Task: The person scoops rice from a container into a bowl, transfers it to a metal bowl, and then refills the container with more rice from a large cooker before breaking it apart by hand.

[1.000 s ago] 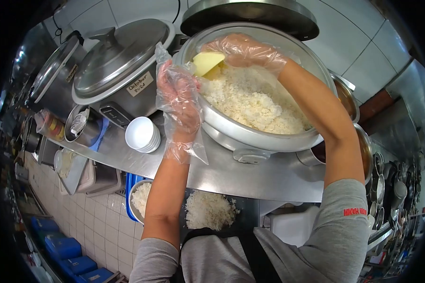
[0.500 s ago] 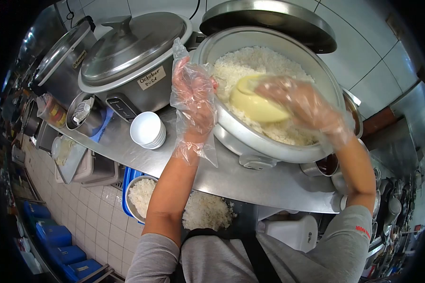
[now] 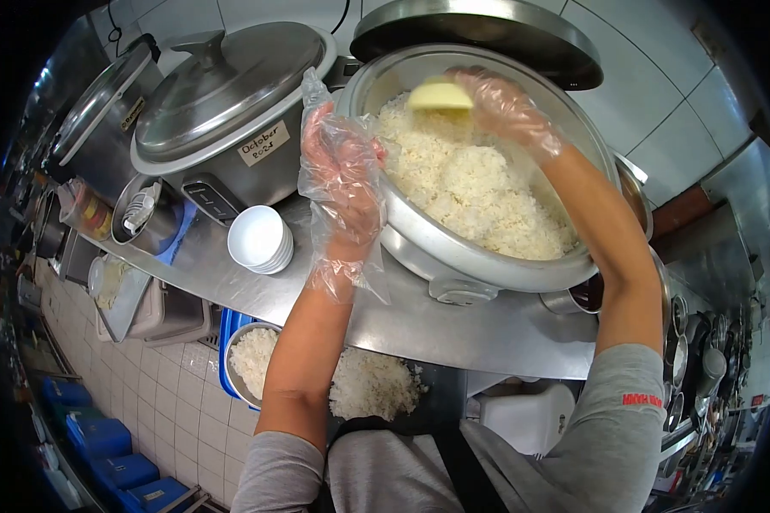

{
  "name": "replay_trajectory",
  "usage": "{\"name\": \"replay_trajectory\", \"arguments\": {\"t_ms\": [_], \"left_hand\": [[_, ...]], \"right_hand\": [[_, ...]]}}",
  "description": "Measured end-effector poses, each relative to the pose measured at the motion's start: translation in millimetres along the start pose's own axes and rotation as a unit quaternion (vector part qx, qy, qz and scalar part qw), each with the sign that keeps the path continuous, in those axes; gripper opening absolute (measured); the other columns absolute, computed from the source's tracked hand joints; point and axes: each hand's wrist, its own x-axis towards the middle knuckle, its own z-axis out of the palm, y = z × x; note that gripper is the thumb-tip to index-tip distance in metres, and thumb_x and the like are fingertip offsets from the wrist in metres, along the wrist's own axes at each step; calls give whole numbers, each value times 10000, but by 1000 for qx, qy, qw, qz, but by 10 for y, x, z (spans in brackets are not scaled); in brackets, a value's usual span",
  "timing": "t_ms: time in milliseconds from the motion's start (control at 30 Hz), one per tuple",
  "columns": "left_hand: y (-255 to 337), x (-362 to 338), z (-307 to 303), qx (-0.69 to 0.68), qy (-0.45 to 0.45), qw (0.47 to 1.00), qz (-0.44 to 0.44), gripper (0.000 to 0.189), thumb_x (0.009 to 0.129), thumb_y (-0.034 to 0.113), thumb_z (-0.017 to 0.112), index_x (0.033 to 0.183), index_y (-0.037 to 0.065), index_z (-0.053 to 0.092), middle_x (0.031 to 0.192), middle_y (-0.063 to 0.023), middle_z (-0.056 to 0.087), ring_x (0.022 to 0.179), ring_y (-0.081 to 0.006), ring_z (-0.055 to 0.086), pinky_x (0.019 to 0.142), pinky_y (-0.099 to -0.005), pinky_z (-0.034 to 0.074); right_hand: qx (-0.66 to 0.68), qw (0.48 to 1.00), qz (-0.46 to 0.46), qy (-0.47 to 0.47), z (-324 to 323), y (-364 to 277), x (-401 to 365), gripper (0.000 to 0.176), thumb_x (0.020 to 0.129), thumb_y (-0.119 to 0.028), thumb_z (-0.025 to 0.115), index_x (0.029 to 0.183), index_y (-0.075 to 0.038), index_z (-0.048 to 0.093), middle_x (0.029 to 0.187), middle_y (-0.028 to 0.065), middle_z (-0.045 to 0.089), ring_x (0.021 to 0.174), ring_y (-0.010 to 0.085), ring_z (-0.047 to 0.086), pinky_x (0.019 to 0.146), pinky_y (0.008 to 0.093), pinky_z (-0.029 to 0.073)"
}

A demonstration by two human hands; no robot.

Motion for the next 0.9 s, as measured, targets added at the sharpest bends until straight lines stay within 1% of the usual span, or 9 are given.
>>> {"name": "replay_trajectory", "arguments": {"t_ms": [100,233,333,433,533,567,667,700,900], "left_hand": [[17,-13,-2,2,-3,1000,8,546,934,344,484,1341,38,287,1021,-78,458,751,-119,521,685,-283,491],[24,-29,-11,-6,-4,1000,2,554,931,348,489,1343,39,284,1030,-77,461,759,-117,524,690,-280,492],[0,-37,3,0,13,1000,6,563,929,353,490,1346,40,279,1033,-75,461,766,-115,524,692,-277,491],[-15,-41,11,-4,9,1000,7,570,930,360,486,1350,40,272,1036,-71,458,771,-114,523,692,-277,488],[-20,-34,15,1,6,1000,19,573,931,366,483,1349,40,267,1010,-65,463,766,-111,521,688,-274,484],[-25,-24,9,7,9,1000,27,573,931,368,482,1348,40,266,996,-63,466,764,-110,521,687,-272,482],[6,-22,8,12,12,1000,19,491,931,266,501,1330,68,293,890,-60,471,700,-144,528,626,-279,468],[3,-26,15,11,9,1000,22,493,931,269,502,1330,67,293,887,-61,472,698,-145,530,625,-277,468],[13,16,7,8,-8,1000,26,495,934,279,498,1327,62,290,874,-64,480,696,-145,538,617,-267,470]], "right_hand": [[-150,957,-226,102,153,147,-373,525,849,-45,476,1352,-184,418,1220,123,568,1042,269,597,882,399,536],[-362,738,-503,270,-25,385,-681,430,945,-370,426,1305,-141,481,1149,137,604,920,263,632,802,348,555],[-156,867,-448,152,-72,459,-603,458,953,-419,379,1338,-180,443,1135,147,609,923,248,626,829,373,546],[-42,983,-178,34,-95,10,-370,447,935,-274,338,1372,-197,390,1215,136,532,1039,261,506,950,415,423],[97,994,1,-54,34,-451,-283,501,914,-41,336,1381,-220,369,1438,102,341,1359,302,250,1144,444,213],[185,977,-57,-90,145,-422,-218,451,943,-97,318,1373,-217,383,1447,99,327,1360,301,247,1139,442,221],[7,970,-233,-70,115,-477,-392,562,797,-15,593,1315,-191,463,1381,89,428,1263,293,420,1050,388,387],[-158,917,-365,-21,131,-400,-395,621,734,28,643,1295,-184,485,1350,77,468,1242,287,445,1039,378,404],[-200,886,-415,48,-83,-21,-548,453,829,-2,503,1243,-186,531,1245,82,559,1138,268,540,999,360,441]]}}
